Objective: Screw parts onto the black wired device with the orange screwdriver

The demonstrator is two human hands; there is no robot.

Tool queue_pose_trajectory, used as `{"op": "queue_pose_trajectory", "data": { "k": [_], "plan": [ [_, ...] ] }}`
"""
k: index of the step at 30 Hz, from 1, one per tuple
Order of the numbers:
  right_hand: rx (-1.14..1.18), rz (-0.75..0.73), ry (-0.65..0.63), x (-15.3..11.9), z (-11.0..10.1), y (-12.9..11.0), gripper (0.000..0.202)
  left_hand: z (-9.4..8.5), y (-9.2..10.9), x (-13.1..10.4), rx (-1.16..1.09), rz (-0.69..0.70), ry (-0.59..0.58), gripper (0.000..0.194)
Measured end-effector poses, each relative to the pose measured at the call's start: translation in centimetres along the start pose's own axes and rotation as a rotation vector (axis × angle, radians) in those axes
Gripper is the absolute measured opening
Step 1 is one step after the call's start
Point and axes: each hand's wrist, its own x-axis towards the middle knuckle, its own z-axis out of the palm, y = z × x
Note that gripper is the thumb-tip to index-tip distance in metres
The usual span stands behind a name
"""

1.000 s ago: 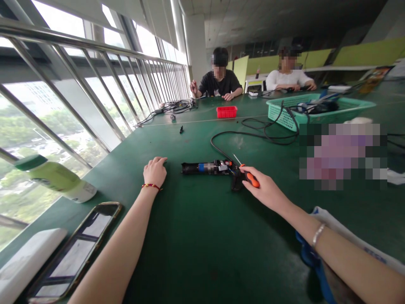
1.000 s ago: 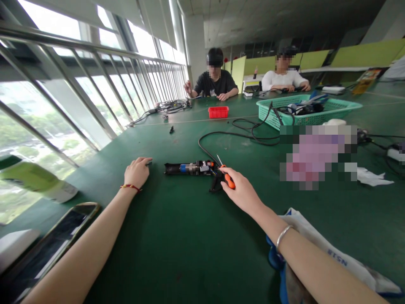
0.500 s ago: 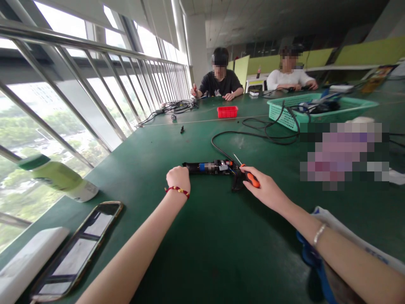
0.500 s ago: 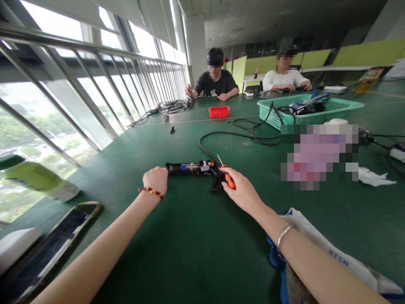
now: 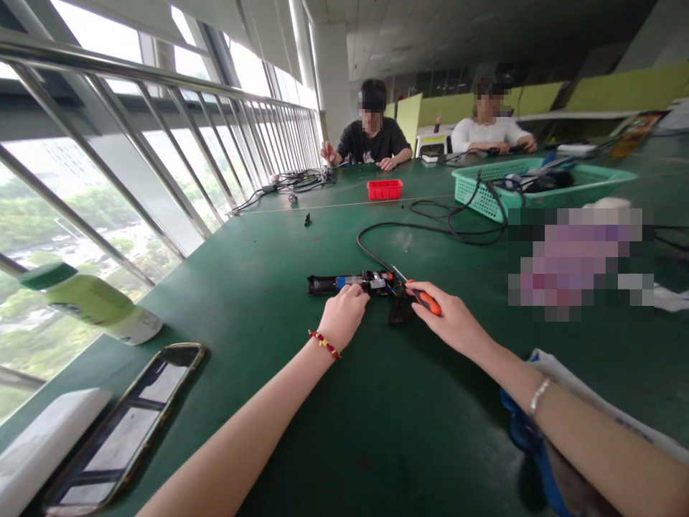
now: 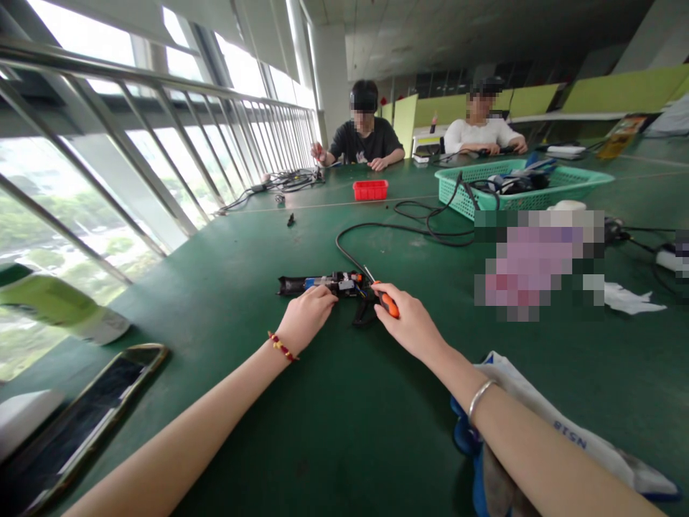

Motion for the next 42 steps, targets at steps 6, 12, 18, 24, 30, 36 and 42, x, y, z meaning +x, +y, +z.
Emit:
{"op": "queue_pose_trajectory", "data": {
  "k": [6, 12, 18, 24, 30, 36, 42],
  "plan": [
    [-0.004, -0.08, -0.022, -0.4, -0.3, -0.9, 0.033, 0.4, -1.0, 0.1, -0.028, -0.043, 0.021, 0.023],
    [0.011, -0.156, -0.054, -0.8, -0.3, -1.4, 0.032, 0.7, -2.1, 0.2, -0.005, -0.088, 0.042, 0.023],
    [0.112, -0.111, -0.105, -0.6, -0.4, -1.3, 0.031, 1.1, -2.7, 0.1, -0.245, -0.153, 0.261, 0.014],
    [0.121, -0.108, -0.106, -0.7, -0.5, -1.5, 0.031, 1.5, -2.9, 0.5, -0.634, -0.109, 0.528, 0.013],
    [0.094, -0.166, -0.132, -1.0, -0.6, -1.9, 0.03, 1.6, -2.4, 0.6, -0.575, -0.074, 0.517, 0.011],
    [0.109, -0.15, -0.141, -0.9, -0.5, -1.9, 0.03, 1.6, -2.3, 0.7, -0.513, -0.066, 0.484, 0.011],
    [0.099, -0.141, -0.141, -0.7, -0.4, -2.0, 0.031, 1.7, -2.4, 0.9, -0.494, -0.065, 0.482, 0.013]
  ]
}}
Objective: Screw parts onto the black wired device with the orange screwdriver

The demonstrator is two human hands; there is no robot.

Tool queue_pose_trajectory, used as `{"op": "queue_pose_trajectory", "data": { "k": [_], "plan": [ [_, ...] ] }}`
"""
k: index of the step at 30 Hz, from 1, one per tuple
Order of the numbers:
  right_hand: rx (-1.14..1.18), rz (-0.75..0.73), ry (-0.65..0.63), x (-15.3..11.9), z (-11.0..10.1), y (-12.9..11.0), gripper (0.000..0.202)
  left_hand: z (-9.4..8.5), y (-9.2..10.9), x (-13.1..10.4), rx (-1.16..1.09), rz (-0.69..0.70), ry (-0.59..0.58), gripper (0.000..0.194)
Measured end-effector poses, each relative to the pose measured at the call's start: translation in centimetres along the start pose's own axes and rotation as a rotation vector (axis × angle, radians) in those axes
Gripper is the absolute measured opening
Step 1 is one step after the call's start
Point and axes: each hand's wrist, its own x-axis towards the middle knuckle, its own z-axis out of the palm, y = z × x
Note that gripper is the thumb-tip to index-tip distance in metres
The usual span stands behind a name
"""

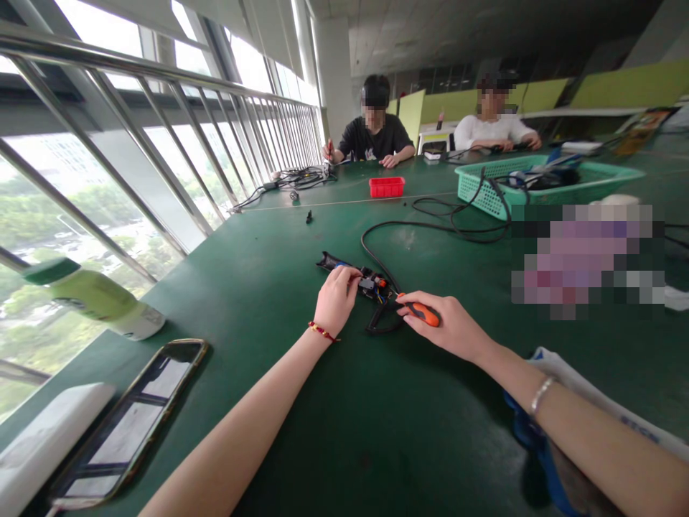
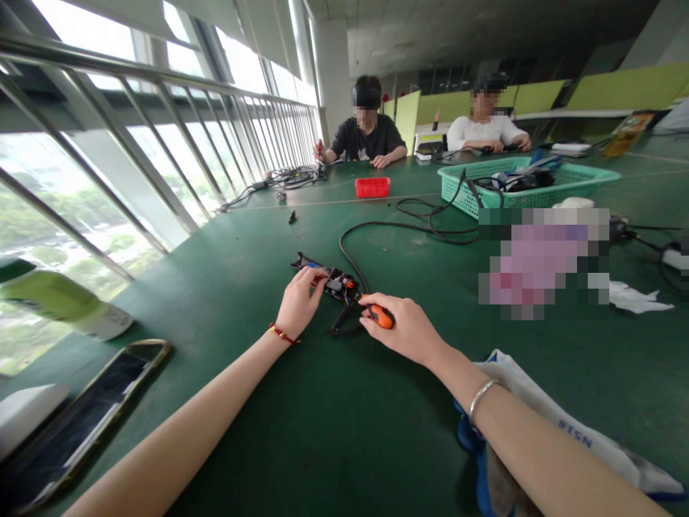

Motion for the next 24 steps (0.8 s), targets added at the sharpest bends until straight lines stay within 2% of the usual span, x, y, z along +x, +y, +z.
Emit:
{"op": "queue_pose_trajectory", "data": {
  "k": [13, 16, 20, 24],
  "plan": [
    [-0.007, -0.007, 0.0, 0.0, 0.0, 0.0, 0.031, -0.3, 0.3, -0.2, 0.152, 0.058, -0.02, 0.019],
    [-0.007, -0.002, -0.006, -0.1, 0.0, 0.1, 0.032, -0.5, 0.5, -0.4, 0.165, 0.151, 0.004, 0.024],
    [-0.005, 0.004, -0.008, 0.0, -0.1, 0.0, 0.032, -0.7, 1.0, -0.4, 0.18, 0.293, -0.044, 0.027],
    [-0.004, -0.01, 0.001, 0.0, 0.0, 0.0, 0.031, -0.5, 1.2, -0.3, 0.202, 0.247, -0.074, 0.02]
  ]
}}
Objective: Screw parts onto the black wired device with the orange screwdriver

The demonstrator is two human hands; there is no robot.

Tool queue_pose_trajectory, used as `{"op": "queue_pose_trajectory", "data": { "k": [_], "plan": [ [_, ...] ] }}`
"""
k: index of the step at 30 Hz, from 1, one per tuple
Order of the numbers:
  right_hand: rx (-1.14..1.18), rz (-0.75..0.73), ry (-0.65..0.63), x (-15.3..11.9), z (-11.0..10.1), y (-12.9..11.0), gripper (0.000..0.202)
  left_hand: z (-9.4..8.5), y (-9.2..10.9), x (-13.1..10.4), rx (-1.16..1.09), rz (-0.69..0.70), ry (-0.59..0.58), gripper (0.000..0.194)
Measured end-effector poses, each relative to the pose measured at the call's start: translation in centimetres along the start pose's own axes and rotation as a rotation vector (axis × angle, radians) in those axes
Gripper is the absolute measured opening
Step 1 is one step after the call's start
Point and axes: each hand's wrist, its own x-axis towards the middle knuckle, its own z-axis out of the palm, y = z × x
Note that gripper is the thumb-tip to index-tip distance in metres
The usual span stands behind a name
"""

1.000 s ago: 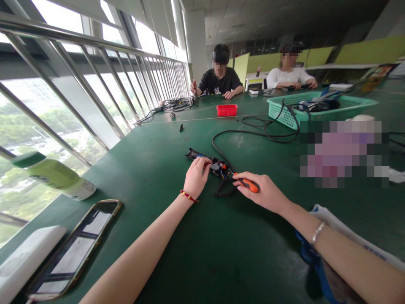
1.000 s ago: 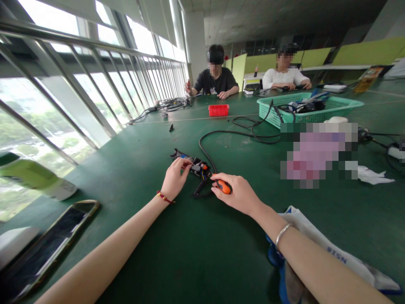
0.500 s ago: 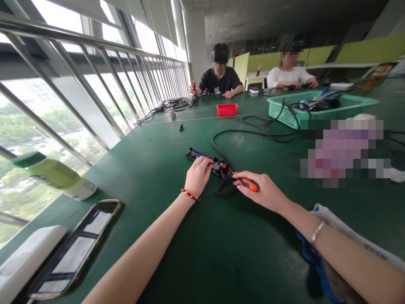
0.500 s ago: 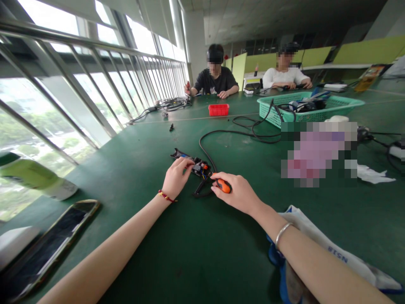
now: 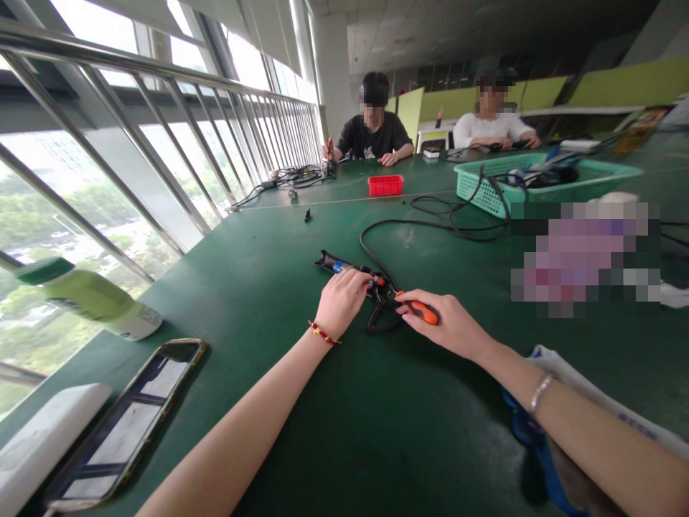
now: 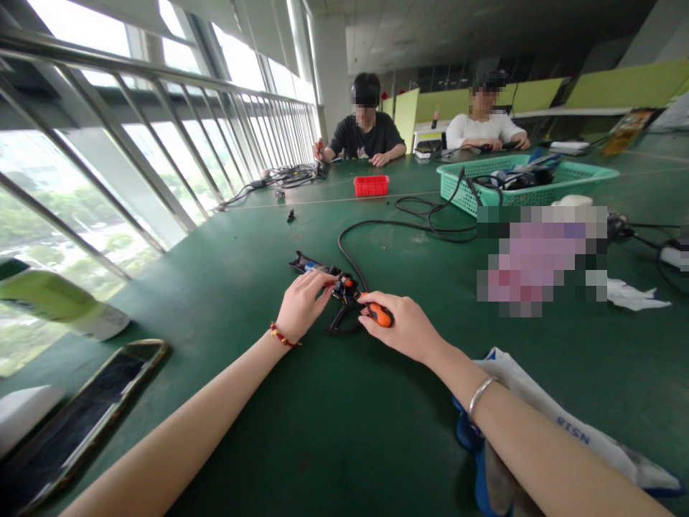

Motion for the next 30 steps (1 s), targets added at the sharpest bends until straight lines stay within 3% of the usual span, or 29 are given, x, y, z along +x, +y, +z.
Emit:
{"op": "queue_pose_trajectory", "data": {
  "k": [16, 20, 24, 30],
  "plan": [
    [-0.006, 0.007, 0.013, -0.1, 0.1, -0.2, 0.03, 0.2, -0.1, 0.0, 0.156, 0.085, -0.03, 0.019],
    [0.054, 0.018, 0.17, -0.2, 0.0, 0.0, 0.025, -0.4, -0.3, -0.1, 0.152, 0.087, -0.03, 0.02],
    [0.169, -0.025, 0.419, -0.3, -0.1, 0.4, 0.016, -0.9, -1.6, 0.0, 0.092, -0.06, 0.02, 0.027],
    [-0.002, -0.208, 0.601, -0.7, -0.2, -0.1, 0.01, 0.0, -3.8, -0.3, 0.086, -0.106, -0.197, 0.051]
  ]
}}
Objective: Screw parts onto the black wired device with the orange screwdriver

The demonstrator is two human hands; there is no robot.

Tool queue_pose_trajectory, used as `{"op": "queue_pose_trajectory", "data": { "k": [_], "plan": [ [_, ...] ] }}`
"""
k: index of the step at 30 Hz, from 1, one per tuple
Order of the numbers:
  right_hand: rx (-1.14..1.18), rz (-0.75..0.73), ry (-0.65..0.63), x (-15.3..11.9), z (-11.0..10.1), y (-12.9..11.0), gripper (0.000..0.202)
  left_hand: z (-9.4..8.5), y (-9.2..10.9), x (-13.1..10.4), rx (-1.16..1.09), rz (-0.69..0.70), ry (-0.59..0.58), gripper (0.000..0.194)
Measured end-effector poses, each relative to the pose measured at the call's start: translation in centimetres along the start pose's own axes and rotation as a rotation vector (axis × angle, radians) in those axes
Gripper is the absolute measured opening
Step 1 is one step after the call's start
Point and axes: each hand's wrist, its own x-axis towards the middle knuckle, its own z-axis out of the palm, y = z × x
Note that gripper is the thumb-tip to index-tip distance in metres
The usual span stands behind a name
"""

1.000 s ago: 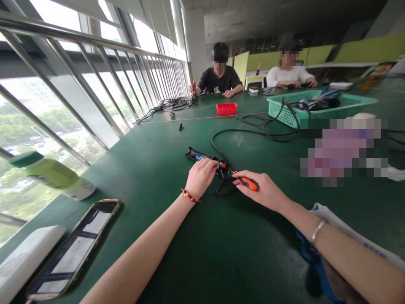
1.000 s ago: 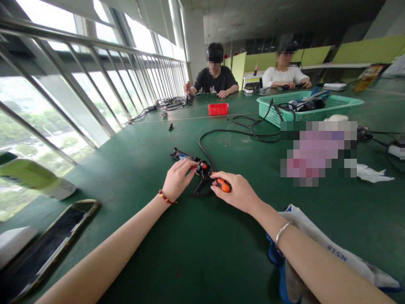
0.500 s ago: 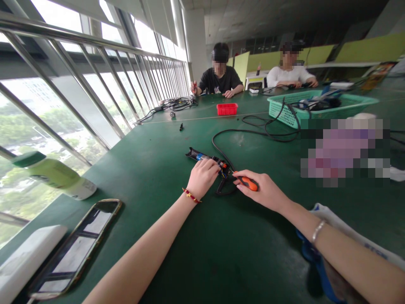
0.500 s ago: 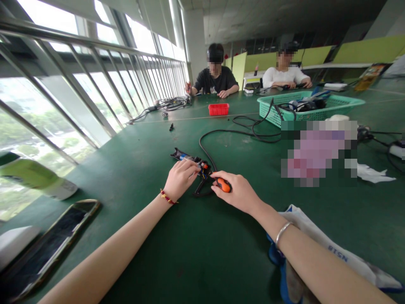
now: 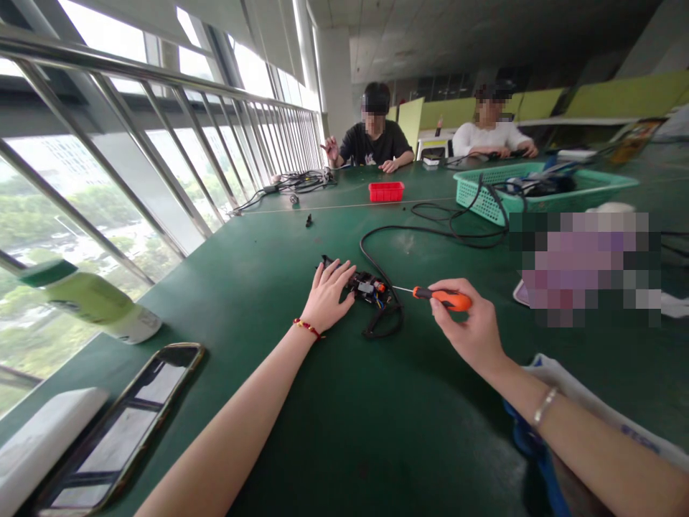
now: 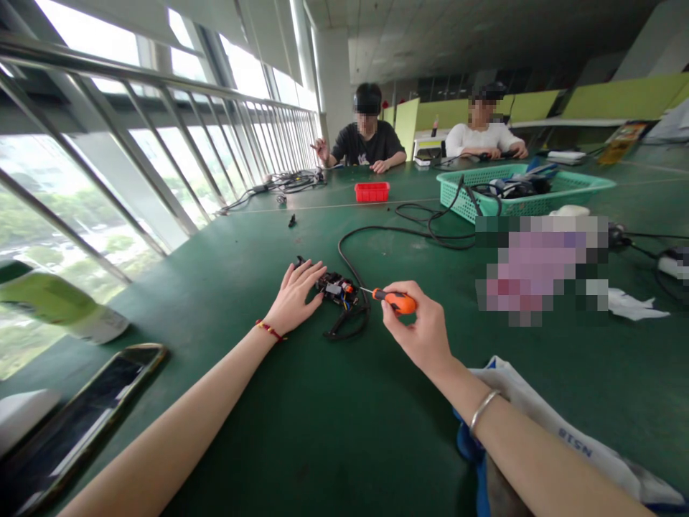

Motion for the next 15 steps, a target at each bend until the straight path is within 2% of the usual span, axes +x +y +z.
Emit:
{"op": "queue_pose_trajectory", "data": {
  "k": [3, 7, 11, 15],
  "plan": [
    [-0.045, -0.106, 0.051, -0.02, -0.2, -0.31, 0.007, 0.42, -0.16, 0.03, 0.0, -0.01, -0.019, 0.049],
    [-0.005, -0.085, 0.093, -0.24, -0.24, -0.13, 0.017, 0.39, 0.16, 0.04, 0.016, -0.019, 0.012, 0.048],
    [0.095, -0.004, 0.031, -0.44, -0.09, 0.0, 0.021, 0.38, 0.46, -0.01, 0.072, -0.081, 0.035, 0.056],
    [0.16, 0.015, -0.047, -0.36, 0.01, -0.33, 0.018, 0.35, 0.51, 0.05, 0.075, -0.072, 0.041, 0.049]
  ]
}}
